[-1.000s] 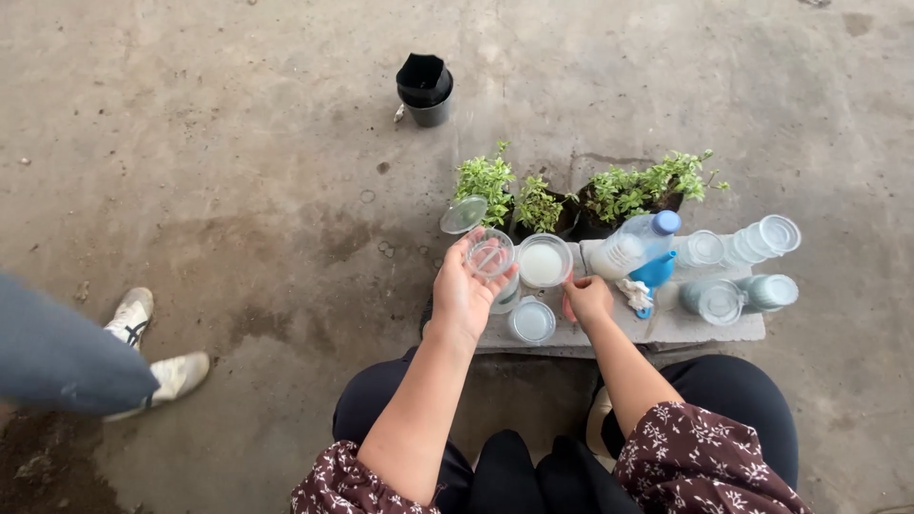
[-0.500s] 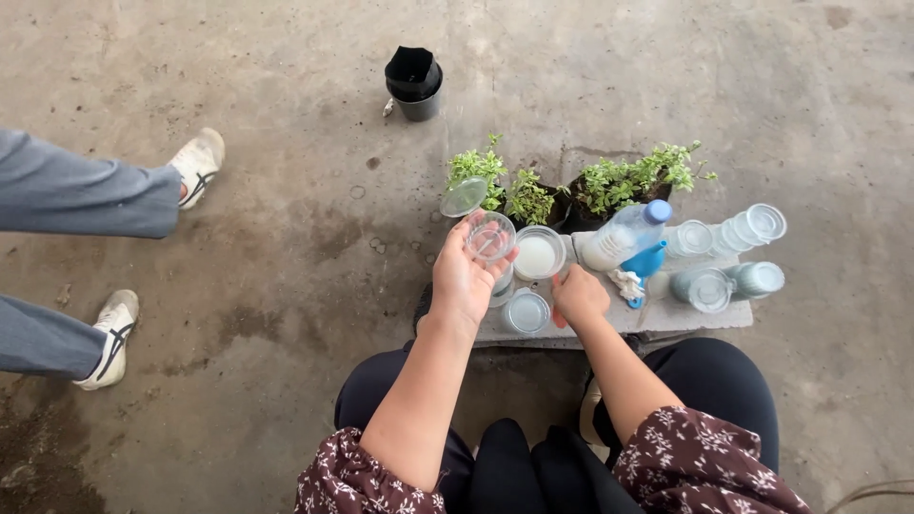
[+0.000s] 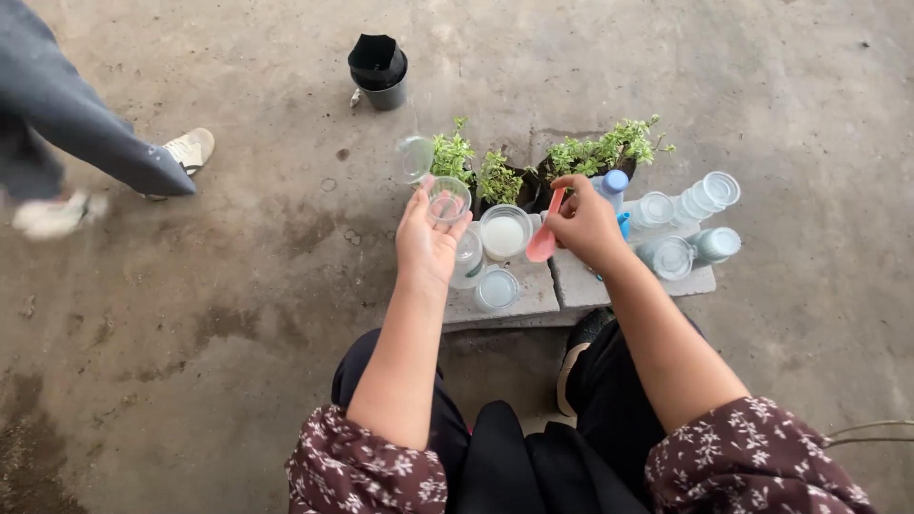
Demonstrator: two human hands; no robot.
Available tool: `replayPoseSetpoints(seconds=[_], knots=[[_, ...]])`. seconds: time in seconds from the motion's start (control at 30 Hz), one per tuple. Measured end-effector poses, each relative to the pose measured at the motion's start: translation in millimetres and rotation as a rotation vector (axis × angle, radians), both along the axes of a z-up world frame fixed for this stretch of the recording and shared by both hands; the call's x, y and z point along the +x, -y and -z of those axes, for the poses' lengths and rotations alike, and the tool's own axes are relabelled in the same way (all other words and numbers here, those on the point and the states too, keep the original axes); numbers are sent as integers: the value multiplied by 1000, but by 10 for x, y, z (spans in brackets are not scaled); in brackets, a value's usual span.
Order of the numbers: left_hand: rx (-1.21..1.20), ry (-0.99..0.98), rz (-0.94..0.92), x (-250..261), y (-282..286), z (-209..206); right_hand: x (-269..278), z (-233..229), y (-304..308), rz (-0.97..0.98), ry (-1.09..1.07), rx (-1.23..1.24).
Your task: Using a small spoon to transfer a white powdered substance into multiple small plastic cups arranged on a cinder block.
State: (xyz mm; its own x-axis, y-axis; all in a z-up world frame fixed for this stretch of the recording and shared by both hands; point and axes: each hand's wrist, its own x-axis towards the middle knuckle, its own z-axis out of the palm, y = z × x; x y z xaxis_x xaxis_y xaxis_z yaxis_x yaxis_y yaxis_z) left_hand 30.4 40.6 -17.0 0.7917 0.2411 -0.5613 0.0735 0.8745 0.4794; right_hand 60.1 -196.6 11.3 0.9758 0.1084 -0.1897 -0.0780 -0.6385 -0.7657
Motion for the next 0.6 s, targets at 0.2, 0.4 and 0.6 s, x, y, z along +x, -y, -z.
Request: replayPoseSetpoints(seconds=[0.2, 0.4, 0.6], knots=[[55, -17, 34, 102, 62, 104, 110, 259, -201, 74, 73, 154], [107, -26, 122, 185, -60, 182, 195, 616, -339, 37, 278, -150], [188, -70, 191, 113, -83, 188, 260, 1000, -298, -45, 388, -423]])
